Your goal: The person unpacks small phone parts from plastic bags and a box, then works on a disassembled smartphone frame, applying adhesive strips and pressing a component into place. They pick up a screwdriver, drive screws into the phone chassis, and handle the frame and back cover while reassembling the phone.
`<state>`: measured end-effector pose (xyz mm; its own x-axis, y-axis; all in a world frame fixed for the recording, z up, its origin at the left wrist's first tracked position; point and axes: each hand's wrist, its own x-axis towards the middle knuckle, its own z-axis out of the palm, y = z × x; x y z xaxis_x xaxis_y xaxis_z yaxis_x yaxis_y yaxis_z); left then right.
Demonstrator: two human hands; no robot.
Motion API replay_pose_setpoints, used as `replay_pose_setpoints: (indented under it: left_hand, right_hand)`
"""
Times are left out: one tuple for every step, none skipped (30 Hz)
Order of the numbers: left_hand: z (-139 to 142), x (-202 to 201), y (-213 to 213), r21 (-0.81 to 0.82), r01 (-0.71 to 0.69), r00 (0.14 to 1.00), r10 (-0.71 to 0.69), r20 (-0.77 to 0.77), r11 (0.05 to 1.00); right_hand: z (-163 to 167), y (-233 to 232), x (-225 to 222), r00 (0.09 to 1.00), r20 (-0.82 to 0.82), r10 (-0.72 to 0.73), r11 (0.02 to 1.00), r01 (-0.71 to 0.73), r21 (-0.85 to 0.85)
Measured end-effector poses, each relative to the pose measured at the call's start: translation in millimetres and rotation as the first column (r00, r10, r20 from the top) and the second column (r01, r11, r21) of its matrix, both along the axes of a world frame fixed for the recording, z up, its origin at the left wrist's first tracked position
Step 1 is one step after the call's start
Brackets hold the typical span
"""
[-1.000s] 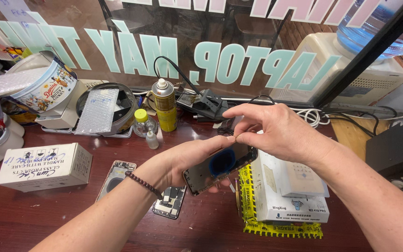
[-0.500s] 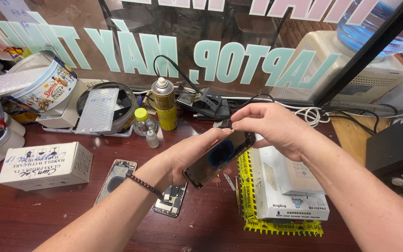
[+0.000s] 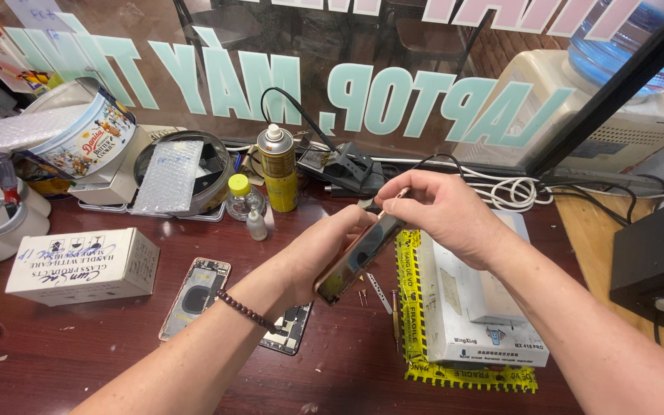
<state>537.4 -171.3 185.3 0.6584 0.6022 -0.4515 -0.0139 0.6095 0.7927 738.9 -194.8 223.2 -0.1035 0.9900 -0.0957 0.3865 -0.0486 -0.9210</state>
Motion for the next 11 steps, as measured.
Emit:
replay_pose_setpoints:
  left_hand:
    - [-1.0, -0.5, -0.7, 0.004, 0.005, 1.0, -0.005, 0.001, 1.0]
    - [-2.0, -0.5, -1.3, 0.015, 0.001, 1.0, -0.001, -0.012, 1.0]
    - [-3.0, -0.4, -1.7, 0.027, -0.003, 1.0, 0.004, -0.025, 1.0]
    - [-3.8, -0.8, -2.6, 0.038, -0.006, 0.999, 0.008, -0.038, 0.999]
    - [-4.7, -1.0, -3.1, 0.051, -0.008, 0.999, 0.01, -0.043, 0.999]
    - [-5.4, -1.1, -3.1, 0.065, -0.008, 0.999, 0.011, -0.047, 0.998]
    - [-6.0, -1.2, -2.6, 0.079, -0.01, 0.999, 0.014, -0.053, 0.997]
    - [-6.4, -1.9, -3.0, 0.082, -0.014, 0.998, 0.018, -0.056, 0.997]
    - [-6.9, -2.5, -3.4, 0.084, -0.018, 0.998, 0.023, -0.059, 0.996]
    - [-7.3, -2.7, -3.1, 0.088, -0.022, 0.998, 0.027, -0.063, 0.996]
    - [-7.7, -2.4, -3.0, 0.086, -0.029, 0.998, 0.034, -0.06, 0.996]
  right_hand:
    - [-0.9, -1.2, 0.8, 1.0, 0.012, 0.008, 1.0, -0.007, -0.008]
    - [-1.7, -1.0, 1.0, 1.0, 0.011, 0.024, 1.0, -0.024, -0.003]
    - [-2.4, -0.5, 1.2, 0.999, 0.009, 0.041, 0.999, -0.041, 0.003]
    - [-3.1, -0.8, 0.9, 0.998, 0.007, 0.057, 0.998, -0.058, 0.008]
    - [-4.2, -1.1, 1.1, 0.998, 0.004, 0.063, 0.998, -0.063, 0.005]
    - [-5.5, -1.0, 1.6, 0.998, 0.0, 0.067, 0.998, -0.067, 0.003]
    - [-7.1, -0.3, 2.4, 0.997, -0.004, 0.072, 0.997, -0.072, 0.002]
    - [-8.6, 0.2, 3.1, 0.995, -0.075, 0.072, 0.997, -0.074, -0.019]
    - [-10.2, 1.1, 4.3, 0.987, -0.145, 0.07, 0.996, -0.077, -0.04]
    - [-12.0, 2.2, 5.6, 0.975, -0.214, 0.067, 0.995, -0.082, -0.06]
    - [-14.4, 2.9, 6.9, 0.983, -0.164, 0.083, 0.996, -0.088, -0.024]
